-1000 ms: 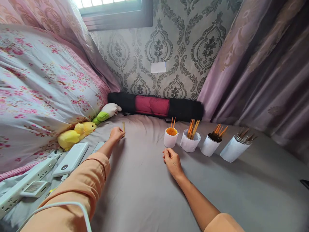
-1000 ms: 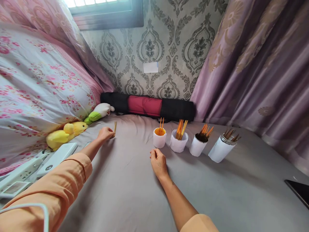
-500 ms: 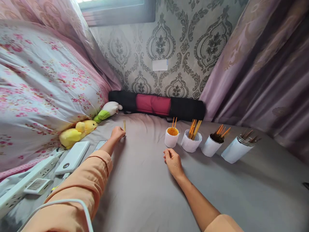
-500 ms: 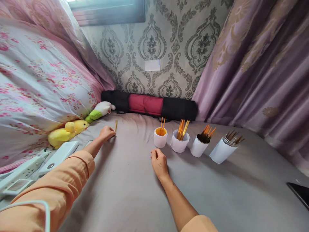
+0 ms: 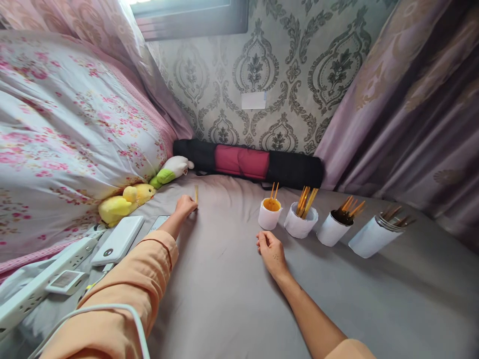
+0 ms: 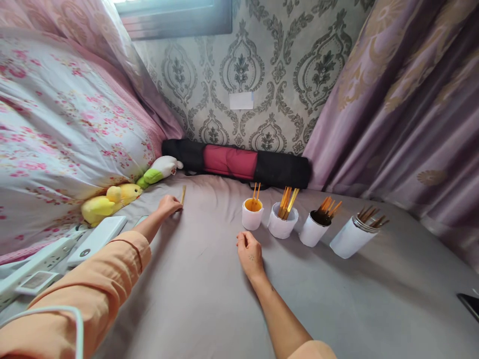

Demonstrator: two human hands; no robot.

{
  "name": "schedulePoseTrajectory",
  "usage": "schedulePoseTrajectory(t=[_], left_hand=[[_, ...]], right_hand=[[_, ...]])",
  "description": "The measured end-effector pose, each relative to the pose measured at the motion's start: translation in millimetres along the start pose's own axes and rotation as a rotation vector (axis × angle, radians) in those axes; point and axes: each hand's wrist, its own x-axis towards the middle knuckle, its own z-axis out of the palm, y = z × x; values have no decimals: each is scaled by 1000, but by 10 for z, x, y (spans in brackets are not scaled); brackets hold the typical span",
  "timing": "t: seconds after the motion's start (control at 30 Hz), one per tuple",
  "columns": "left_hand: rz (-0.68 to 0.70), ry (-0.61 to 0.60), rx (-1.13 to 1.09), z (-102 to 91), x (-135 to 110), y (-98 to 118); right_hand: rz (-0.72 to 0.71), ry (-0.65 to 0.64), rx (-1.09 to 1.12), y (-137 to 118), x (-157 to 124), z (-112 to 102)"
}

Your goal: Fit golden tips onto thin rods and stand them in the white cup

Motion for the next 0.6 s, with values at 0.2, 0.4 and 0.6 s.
schedulePoseTrajectory(t=[0.2,0.4,0.6], left_hand=[[-4,0,-3,-16,-34,16],[-1,6,7,-21,-34,18],[-9,14,19,-14,-19,25]], right_hand=[[-5,-2,-5,1,-1,-1],[4,-17,-13,2,-5,-6],[7,-25,-10,-15,-9,-10]])
